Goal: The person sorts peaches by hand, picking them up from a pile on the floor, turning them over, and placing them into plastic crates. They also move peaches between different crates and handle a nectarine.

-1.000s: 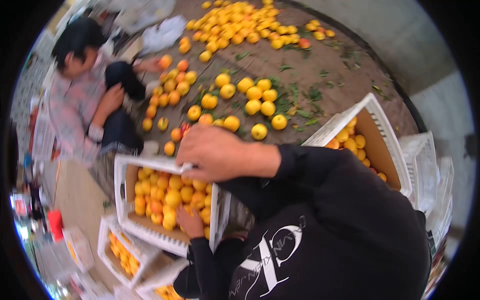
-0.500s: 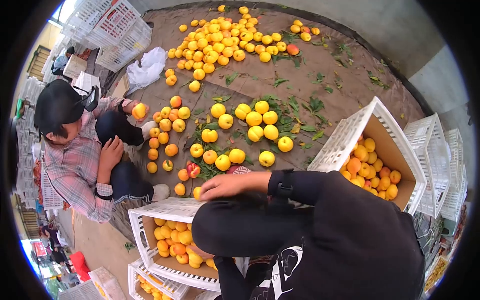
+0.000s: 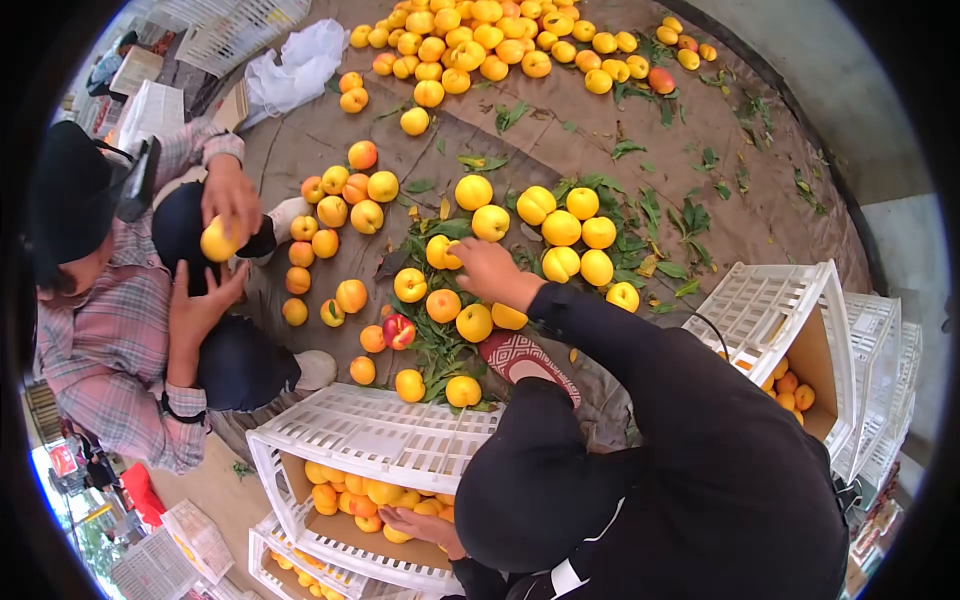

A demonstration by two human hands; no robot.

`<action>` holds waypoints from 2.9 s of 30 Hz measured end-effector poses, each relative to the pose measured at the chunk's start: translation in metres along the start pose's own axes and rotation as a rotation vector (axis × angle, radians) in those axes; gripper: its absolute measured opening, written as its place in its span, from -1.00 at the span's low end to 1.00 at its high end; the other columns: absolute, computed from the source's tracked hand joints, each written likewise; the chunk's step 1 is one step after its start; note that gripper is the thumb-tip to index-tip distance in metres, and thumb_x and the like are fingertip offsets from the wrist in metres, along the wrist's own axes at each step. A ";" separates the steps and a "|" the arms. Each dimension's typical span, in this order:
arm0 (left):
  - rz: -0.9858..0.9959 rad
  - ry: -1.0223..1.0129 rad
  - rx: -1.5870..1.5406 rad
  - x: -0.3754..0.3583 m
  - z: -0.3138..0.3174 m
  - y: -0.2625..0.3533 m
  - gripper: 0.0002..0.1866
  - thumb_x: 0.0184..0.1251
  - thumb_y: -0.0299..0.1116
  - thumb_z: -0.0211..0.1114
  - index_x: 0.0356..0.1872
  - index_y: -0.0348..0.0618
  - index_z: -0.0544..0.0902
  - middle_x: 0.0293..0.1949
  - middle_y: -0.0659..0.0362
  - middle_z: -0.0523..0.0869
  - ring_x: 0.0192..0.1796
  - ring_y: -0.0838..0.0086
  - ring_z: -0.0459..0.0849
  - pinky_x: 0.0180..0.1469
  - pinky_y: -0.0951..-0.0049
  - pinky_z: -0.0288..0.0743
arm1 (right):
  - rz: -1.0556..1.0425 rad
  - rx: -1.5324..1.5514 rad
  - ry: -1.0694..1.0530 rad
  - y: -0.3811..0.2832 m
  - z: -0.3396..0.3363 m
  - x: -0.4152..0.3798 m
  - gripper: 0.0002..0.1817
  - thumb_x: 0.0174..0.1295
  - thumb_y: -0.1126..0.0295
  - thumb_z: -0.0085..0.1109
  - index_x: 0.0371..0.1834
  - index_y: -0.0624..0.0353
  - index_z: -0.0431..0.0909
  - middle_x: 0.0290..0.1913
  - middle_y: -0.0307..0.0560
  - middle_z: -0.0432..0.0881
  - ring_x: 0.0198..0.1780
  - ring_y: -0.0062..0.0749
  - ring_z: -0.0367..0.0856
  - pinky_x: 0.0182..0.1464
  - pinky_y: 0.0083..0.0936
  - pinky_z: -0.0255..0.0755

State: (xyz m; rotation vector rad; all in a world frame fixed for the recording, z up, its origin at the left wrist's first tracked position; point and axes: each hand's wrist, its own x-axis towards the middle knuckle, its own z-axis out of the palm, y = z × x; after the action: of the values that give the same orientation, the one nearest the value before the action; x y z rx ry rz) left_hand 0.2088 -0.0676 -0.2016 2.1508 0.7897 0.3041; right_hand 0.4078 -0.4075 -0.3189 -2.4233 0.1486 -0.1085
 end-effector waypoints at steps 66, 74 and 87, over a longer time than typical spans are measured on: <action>0.419 -0.157 0.531 0.003 -0.040 -0.053 -0.17 -0.01 -0.13 0.43 0.31 -0.15 0.28 0.16 -0.08 0.48 0.22 0.00 0.42 0.24 0.11 0.26 | -0.286 0.870 -0.538 -0.227 -0.212 -0.172 -0.47 0.31 0.06 -0.15 0.04 0.35 0.48 0.08 0.10 0.54 0.24 -0.19 0.43 0.32 -0.34 0.18; 0.184 -0.367 0.286 0.020 -0.033 -0.020 -0.33 0.13 -0.02 0.34 0.18 -0.24 0.45 0.12 -0.12 0.56 0.15 0.02 0.51 0.18 0.18 0.37 | -0.289 0.871 -0.522 -0.221 -0.211 -0.173 -0.51 0.35 0.11 -0.18 0.04 0.33 0.49 0.08 0.08 0.54 0.24 -0.21 0.42 0.32 -0.34 0.18; 0.500 -0.309 0.331 -0.002 0.002 -0.032 -0.32 0.21 -0.22 0.30 0.32 -0.21 0.27 0.24 -0.16 0.36 0.27 -0.07 0.34 0.27 0.10 0.27 | -0.212 0.911 -0.499 -0.217 -0.207 -0.172 -0.41 0.31 -0.02 -0.18 0.01 0.36 0.48 0.07 0.17 0.56 0.20 -0.17 0.47 0.31 -0.33 0.22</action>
State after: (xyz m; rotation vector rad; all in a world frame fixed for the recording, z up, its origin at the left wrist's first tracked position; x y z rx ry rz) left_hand 0.1939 -0.0543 -0.2274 2.6113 0.1215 0.0886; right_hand 0.2303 -0.3547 -0.0270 -1.4853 -0.3230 0.2796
